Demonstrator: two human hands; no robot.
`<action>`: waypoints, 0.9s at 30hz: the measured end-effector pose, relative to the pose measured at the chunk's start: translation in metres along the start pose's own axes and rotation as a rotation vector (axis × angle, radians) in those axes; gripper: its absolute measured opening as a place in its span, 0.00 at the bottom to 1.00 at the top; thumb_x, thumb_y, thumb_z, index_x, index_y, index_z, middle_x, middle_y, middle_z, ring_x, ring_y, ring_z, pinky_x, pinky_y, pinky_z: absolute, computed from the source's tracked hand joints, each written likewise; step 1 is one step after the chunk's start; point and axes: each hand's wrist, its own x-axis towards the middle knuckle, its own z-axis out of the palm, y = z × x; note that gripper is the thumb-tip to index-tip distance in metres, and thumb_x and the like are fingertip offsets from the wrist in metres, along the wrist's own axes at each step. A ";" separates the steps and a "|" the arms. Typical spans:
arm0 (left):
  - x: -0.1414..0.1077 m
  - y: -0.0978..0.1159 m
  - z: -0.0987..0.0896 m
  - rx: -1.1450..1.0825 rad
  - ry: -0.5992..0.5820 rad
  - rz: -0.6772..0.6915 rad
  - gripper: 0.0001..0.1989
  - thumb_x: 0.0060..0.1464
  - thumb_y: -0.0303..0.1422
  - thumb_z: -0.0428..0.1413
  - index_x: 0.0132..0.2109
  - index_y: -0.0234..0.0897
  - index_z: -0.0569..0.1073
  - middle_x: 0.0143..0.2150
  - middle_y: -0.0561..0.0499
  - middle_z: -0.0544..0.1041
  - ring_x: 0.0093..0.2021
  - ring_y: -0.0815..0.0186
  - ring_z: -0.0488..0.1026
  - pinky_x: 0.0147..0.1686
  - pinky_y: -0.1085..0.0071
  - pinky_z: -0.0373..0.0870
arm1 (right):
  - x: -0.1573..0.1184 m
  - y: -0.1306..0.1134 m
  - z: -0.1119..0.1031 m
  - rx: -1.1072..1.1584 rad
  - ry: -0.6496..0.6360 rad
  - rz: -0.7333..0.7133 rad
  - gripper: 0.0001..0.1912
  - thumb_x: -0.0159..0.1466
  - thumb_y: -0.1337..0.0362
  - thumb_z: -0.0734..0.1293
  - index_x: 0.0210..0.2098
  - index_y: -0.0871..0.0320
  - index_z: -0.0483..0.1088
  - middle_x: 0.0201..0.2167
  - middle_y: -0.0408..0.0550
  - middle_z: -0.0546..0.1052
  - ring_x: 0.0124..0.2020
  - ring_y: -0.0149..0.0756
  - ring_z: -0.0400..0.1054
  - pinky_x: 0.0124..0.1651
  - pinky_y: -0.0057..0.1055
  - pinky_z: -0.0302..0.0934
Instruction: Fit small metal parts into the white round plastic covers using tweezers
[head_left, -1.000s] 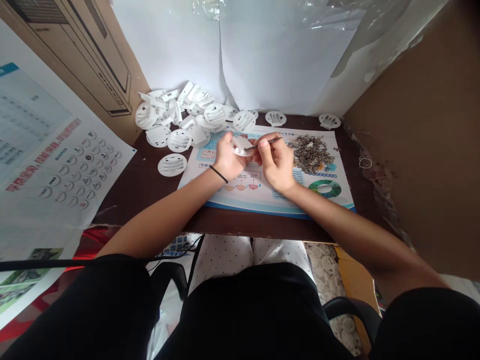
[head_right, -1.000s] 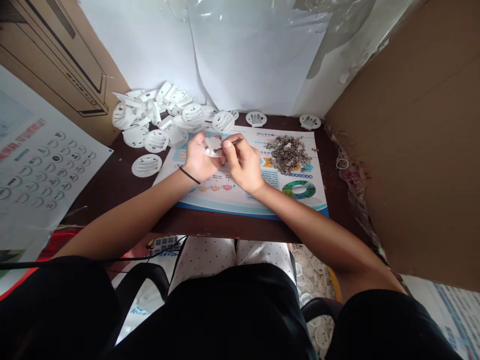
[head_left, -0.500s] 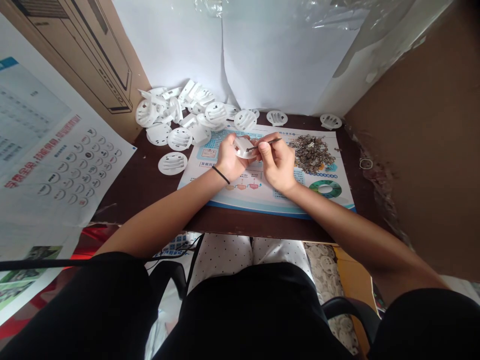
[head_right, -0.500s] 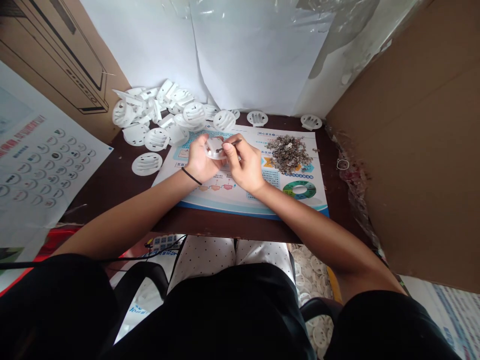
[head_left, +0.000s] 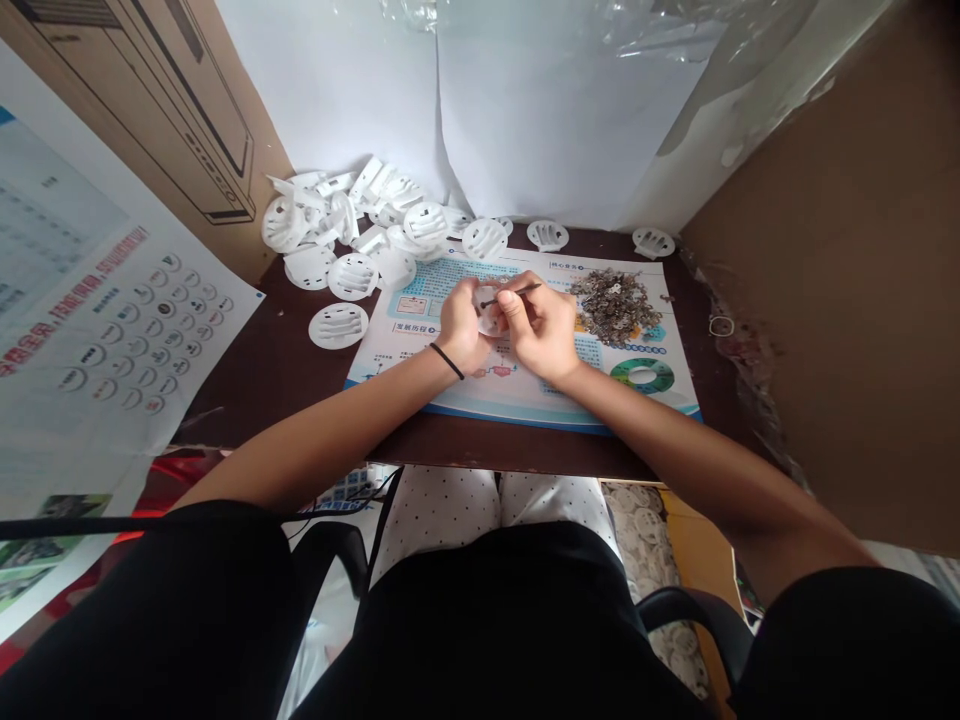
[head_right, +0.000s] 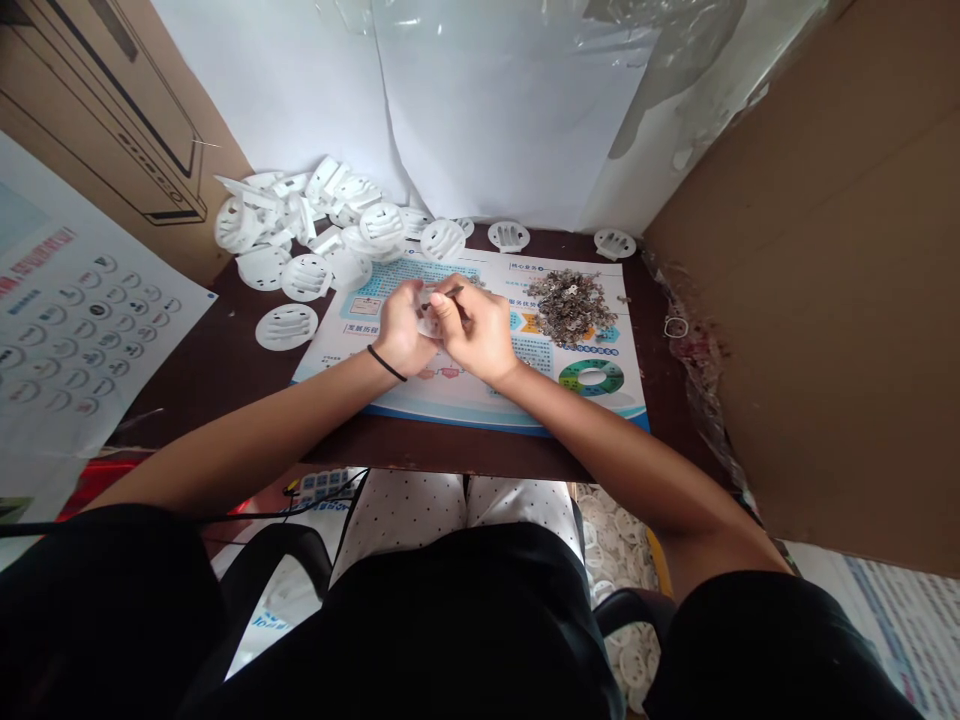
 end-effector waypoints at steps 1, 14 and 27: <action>-0.005 -0.002 0.004 -0.024 0.068 0.060 0.15 0.66 0.32 0.47 0.28 0.41 0.58 0.17 0.58 0.60 0.17 0.73 0.62 0.20 0.73 0.61 | 0.001 0.000 0.001 -0.008 -0.010 0.006 0.25 0.70 0.41 0.59 0.29 0.53 0.67 0.25 0.44 0.75 0.25 0.31 0.69 0.32 0.33 0.67; -0.008 0.017 0.007 -0.053 -0.180 -0.009 0.18 0.67 0.36 0.41 0.33 0.37 0.70 0.27 0.48 0.78 0.33 0.61 0.79 0.41 0.62 0.77 | 0.010 0.007 -0.022 0.026 0.132 0.109 0.23 0.72 0.42 0.56 0.48 0.49 0.72 0.35 0.46 0.78 0.32 0.33 0.74 0.37 0.34 0.73; -0.005 0.023 -0.001 0.092 -0.305 0.125 0.15 0.64 0.36 0.47 0.40 0.37 0.77 0.36 0.46 0.81 0.49 0.55 0.81 0.48 0.61 0.76 | 0.009 0.010 -0.028 -0.231 0.019 -0.083 0.17 0.73 0.54 0.57 0.46 0.52 0.74 0.35 0.50 0.78 0.40 0.41 0.74 0.48 0.44 0.70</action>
